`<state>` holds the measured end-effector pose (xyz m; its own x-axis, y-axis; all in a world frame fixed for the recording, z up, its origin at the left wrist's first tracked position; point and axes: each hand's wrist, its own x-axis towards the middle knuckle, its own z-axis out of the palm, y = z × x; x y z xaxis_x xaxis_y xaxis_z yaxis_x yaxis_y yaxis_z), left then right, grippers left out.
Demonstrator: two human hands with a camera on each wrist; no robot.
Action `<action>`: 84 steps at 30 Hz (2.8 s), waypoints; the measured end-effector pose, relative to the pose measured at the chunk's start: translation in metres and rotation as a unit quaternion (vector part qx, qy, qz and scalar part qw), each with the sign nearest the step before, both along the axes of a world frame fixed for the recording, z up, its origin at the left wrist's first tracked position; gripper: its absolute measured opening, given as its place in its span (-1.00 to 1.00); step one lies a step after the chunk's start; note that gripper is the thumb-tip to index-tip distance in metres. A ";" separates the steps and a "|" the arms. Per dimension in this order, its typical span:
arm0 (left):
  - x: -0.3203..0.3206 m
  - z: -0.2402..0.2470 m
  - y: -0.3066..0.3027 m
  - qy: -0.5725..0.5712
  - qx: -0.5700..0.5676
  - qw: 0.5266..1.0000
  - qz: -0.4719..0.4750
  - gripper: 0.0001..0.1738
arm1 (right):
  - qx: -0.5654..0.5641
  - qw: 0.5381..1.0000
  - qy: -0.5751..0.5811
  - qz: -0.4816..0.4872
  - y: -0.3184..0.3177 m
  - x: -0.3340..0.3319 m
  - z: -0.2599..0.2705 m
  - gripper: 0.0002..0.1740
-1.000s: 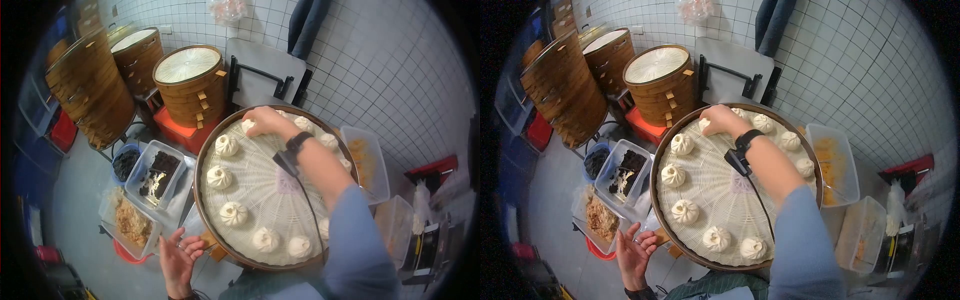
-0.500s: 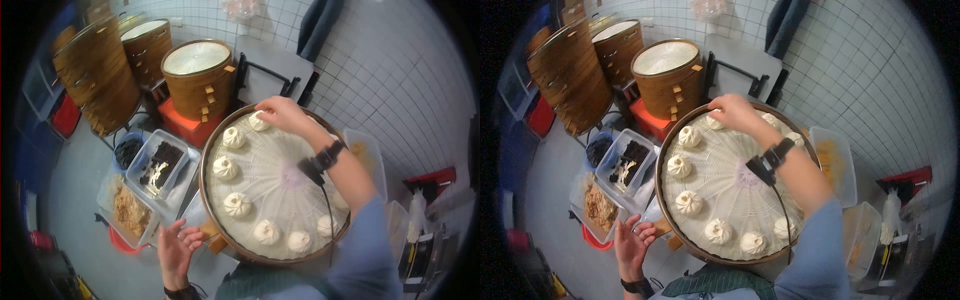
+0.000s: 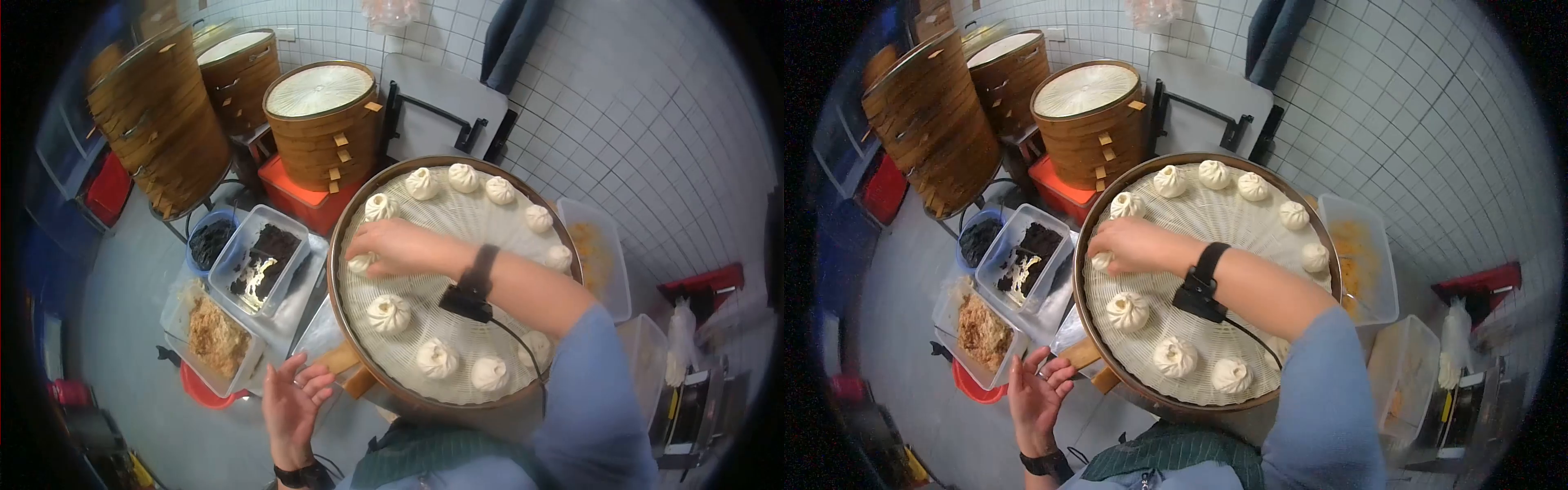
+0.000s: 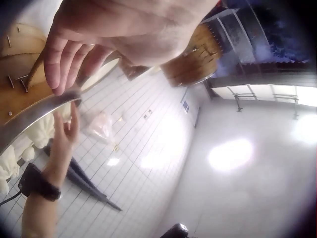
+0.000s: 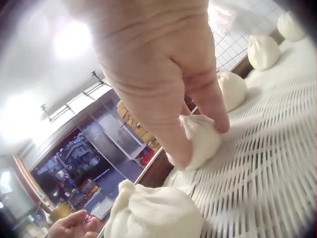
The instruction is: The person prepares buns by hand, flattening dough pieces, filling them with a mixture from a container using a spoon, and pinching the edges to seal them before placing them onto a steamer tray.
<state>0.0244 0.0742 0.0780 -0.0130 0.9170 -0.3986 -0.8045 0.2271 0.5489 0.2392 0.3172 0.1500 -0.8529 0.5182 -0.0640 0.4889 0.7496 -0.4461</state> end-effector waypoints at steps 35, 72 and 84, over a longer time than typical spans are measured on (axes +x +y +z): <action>0.056 -0.029 -0.064 0.004 -0.034 0.998 -0.049 -0.40 | 0.040 0.903 0.115 -0.412 -0.205 0.272 0.144 -0.67; 0.631 -0.068 -0.324 0.229 -0.029 0.772 -0.593 -0.63 | -0.099 0.297 0.436 -0.844 -0.834 0.755 -0.158 -0.57; 0.867 -0.051 -0.374 0.299 0.012 0.732 -0.612 -0.57 | 0.052 0.353 0.259 -0.897 -0.741 1.125 -0.226 -0.38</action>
